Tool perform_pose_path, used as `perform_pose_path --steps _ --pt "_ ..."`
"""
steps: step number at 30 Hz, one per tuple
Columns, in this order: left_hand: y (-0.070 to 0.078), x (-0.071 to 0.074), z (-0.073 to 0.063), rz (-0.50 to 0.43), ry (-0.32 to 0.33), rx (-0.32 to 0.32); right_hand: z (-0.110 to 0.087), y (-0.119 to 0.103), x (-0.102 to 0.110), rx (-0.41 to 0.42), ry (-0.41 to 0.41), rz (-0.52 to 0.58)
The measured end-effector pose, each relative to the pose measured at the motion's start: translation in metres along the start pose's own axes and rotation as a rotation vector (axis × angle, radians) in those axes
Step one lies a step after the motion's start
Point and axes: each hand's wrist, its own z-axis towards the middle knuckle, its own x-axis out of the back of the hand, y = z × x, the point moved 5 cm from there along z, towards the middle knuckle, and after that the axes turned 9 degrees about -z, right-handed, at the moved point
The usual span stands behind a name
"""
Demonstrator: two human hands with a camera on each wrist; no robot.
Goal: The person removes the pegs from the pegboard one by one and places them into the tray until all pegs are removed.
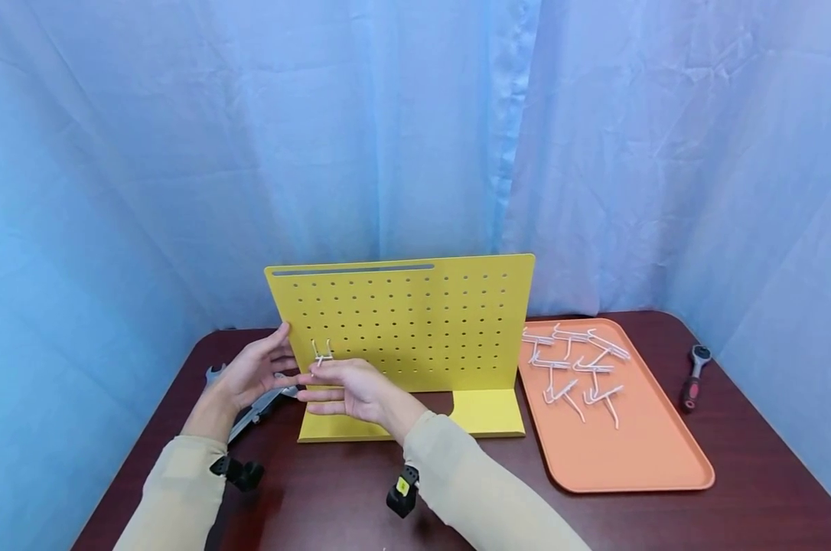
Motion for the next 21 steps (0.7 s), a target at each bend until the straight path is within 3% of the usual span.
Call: perform_pose_path --steps 21 --pt "-0.0002 -0.001 -0.0019 0.037 0.049 -0.016 -0.0008 0.0004 0.0006 0.004 -0.018 -0.039"
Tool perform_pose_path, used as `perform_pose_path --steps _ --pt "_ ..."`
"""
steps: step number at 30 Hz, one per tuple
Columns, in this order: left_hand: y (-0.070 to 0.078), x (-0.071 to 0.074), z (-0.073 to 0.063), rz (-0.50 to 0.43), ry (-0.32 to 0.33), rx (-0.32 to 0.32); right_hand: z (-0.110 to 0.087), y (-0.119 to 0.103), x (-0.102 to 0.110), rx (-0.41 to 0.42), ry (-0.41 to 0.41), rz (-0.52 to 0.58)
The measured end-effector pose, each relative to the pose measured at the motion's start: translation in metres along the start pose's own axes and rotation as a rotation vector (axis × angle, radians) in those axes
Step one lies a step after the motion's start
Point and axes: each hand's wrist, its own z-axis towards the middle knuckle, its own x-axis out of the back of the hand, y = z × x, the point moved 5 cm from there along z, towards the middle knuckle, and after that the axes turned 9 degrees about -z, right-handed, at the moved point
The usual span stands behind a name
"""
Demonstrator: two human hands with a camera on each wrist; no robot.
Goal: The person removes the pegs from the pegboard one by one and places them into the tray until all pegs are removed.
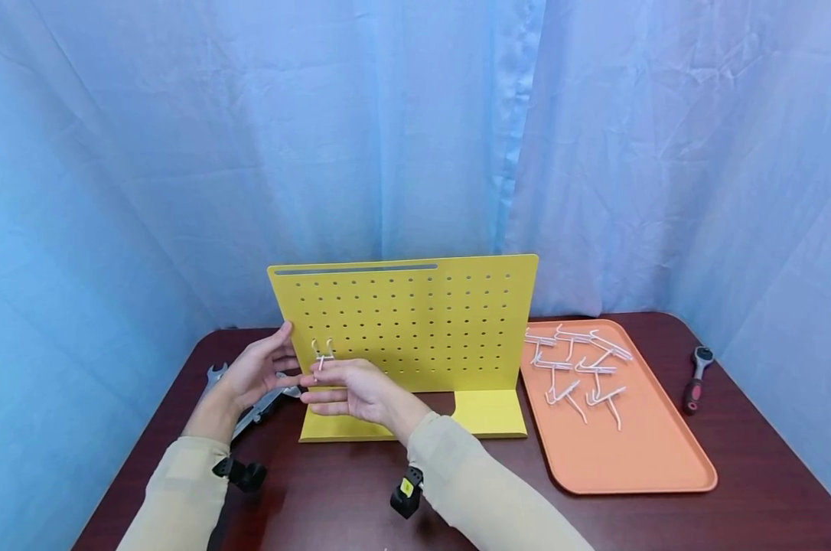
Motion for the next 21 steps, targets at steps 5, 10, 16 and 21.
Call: perform_pose_path --steps 5,10,16,21 --pt "0.0 0.0 -0.001 0.002 0.01 -0.006 -0.004 -0.002 -0.001 -0.007 -0.023 -0.054" --pt "0.0 -0.001 0.0 0.009 0.002 -0.013 -0.012 -0.007 0.001 -0.021 -0.047 -0.147" --pt "0.0 -0.001 0.0 0.021 0.027 -0.025 -0.027 -0.017 0.012 0.0 -0.036 -0.221" --pt "0.001 -0.001 -0.003 0.017 0.031 -0.03 -0.043 -0.026 0.024 0.033 -0.03 -0.272"
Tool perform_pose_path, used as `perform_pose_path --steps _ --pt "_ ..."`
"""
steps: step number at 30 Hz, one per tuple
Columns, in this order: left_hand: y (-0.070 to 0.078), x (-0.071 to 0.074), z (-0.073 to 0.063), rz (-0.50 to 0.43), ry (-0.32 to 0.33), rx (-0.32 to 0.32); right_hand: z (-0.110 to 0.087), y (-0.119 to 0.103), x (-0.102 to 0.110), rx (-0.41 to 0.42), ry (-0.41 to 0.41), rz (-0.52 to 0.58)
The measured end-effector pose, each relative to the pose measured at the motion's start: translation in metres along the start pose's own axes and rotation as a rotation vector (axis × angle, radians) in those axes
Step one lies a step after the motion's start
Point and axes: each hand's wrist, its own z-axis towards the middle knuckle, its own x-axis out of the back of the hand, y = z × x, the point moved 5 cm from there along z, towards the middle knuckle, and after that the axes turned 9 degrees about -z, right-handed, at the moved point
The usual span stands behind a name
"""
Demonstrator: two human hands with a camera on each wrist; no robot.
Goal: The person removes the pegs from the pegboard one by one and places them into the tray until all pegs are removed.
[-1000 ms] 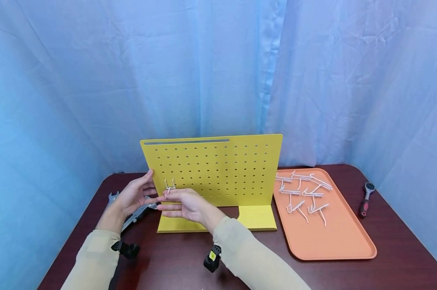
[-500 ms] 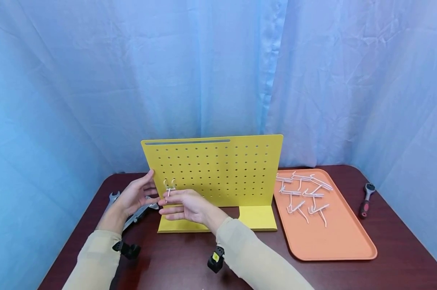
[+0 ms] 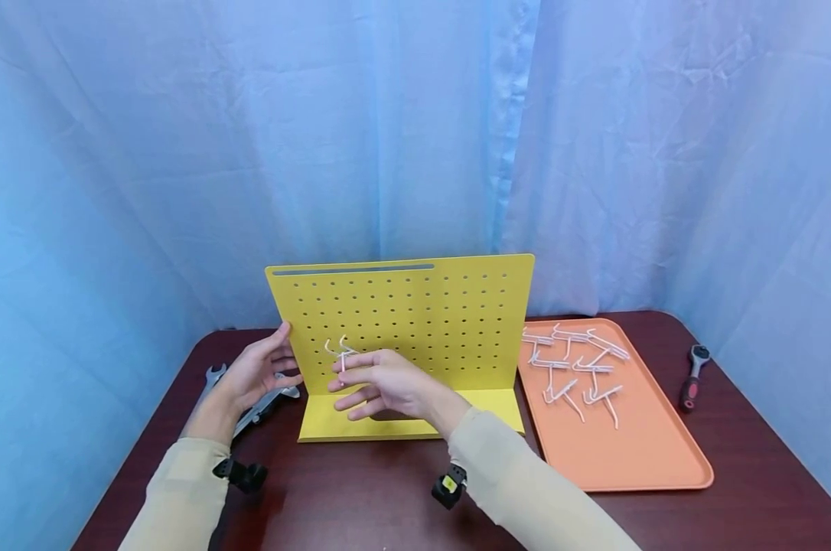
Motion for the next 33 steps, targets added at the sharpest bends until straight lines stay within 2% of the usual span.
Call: perform_pose_path --steps 7,19,26,33 --pt "0.009 0.007 -0.008 0.011 -0.007 -0.034 -0.024 -0.01 0.013 0.054 -0.001 -0.081" --pt "0.009 0.002 -0.003 0.001 0.014 -0.043 -0.081 -0.024 0.058 0.117 0.027 -0.255" --pt "0.005 0.001 -0.002 -0.004 0.029 -0.044 -0.118 -0.023 0.098 0.118 0.098 -0.349" --pt "-0.003 -0.002 -0.001 -0.004 0.049 -0.035 -0.156 -0.015 0.139 0.113 0.163 -0.379"
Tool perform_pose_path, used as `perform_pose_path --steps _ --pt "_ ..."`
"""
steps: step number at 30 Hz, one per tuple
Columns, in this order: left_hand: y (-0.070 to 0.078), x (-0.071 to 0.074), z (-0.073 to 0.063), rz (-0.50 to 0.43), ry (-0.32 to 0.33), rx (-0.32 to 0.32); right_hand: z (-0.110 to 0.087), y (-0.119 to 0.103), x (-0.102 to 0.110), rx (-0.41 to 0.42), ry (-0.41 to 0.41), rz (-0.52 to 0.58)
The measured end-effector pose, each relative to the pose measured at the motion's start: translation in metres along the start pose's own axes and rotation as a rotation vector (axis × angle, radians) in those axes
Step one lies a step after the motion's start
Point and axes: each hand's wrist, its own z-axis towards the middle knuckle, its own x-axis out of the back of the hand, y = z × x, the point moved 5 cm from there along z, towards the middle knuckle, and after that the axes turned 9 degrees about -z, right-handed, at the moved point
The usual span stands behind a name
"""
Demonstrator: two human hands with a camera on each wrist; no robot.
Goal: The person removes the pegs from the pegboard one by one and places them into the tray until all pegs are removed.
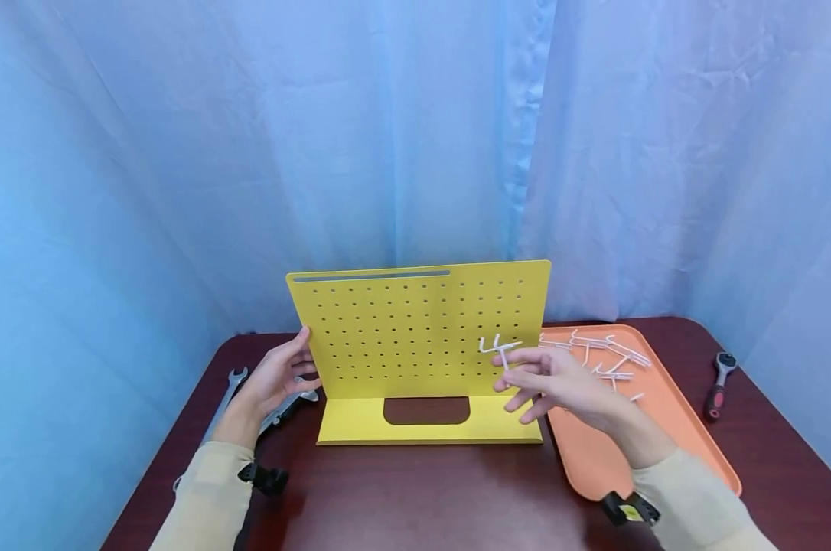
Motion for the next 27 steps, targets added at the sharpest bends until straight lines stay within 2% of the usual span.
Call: perform_pose_path --steps 13,19,27 --pt "0.001 0.001 -0.001 0.002 -0.01 -0.007 -0.053 0.021 0.081 0.029 0.182 -0.008" --pt "0.006 0.001 -0.002 0.015 0.003 -0.034 -0.07 0.04 0.11 -0.006 0.259 -0.017" --pt "0.001 -0.001 -0.002 0.01 0.018 -0.007 -0.097 0.081 0.139 -0.122 0.275 -0.007"
